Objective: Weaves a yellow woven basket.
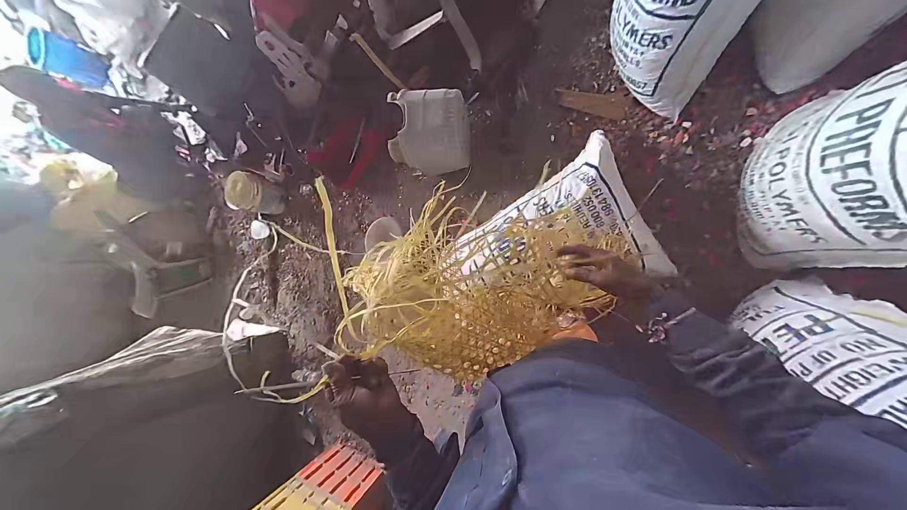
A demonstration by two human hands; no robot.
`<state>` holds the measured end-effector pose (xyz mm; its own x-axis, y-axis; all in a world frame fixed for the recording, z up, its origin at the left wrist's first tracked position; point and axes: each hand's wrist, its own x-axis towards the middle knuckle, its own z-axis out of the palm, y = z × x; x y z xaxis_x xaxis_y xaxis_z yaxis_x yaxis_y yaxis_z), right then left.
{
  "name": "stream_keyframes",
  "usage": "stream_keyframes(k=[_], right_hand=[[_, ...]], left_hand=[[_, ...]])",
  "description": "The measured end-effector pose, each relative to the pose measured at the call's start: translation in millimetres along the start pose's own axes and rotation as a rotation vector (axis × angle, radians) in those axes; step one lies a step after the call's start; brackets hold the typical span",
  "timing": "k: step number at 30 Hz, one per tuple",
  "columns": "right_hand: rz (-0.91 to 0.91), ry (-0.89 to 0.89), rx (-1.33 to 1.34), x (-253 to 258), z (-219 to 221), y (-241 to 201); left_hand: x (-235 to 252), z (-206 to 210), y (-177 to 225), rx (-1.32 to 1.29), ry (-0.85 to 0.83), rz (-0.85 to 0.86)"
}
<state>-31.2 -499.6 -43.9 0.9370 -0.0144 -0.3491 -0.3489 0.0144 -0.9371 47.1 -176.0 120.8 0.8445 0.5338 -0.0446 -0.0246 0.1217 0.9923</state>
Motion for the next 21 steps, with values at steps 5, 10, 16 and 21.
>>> stream_keyframes(k=[5, 10, 16, 21], right_hand=[[0.014, -0.014, 0.010, 26.0, 1.6, -2.9], [0.021, 0.050, 0.066, 43.8, 0.8, -5.4], [-0.015, 0.314, -0.541, 63.9, -0.7, -5.1], [-0.315, 0.477, -0.725, 70.7, 0.8, -29.3]], left_hand=[[-9.2, -2.1, 10.0, -0.014, -0.149, 0.131], [-17.6, -2.6, 18.0, -0.025, -0.190, 0.182], [-28.7, -1.2, 24.0, 0.023, -0.120, 0.176], [-30.7, -3.8, 27.8, 0.044, -0.114, 0.199]])
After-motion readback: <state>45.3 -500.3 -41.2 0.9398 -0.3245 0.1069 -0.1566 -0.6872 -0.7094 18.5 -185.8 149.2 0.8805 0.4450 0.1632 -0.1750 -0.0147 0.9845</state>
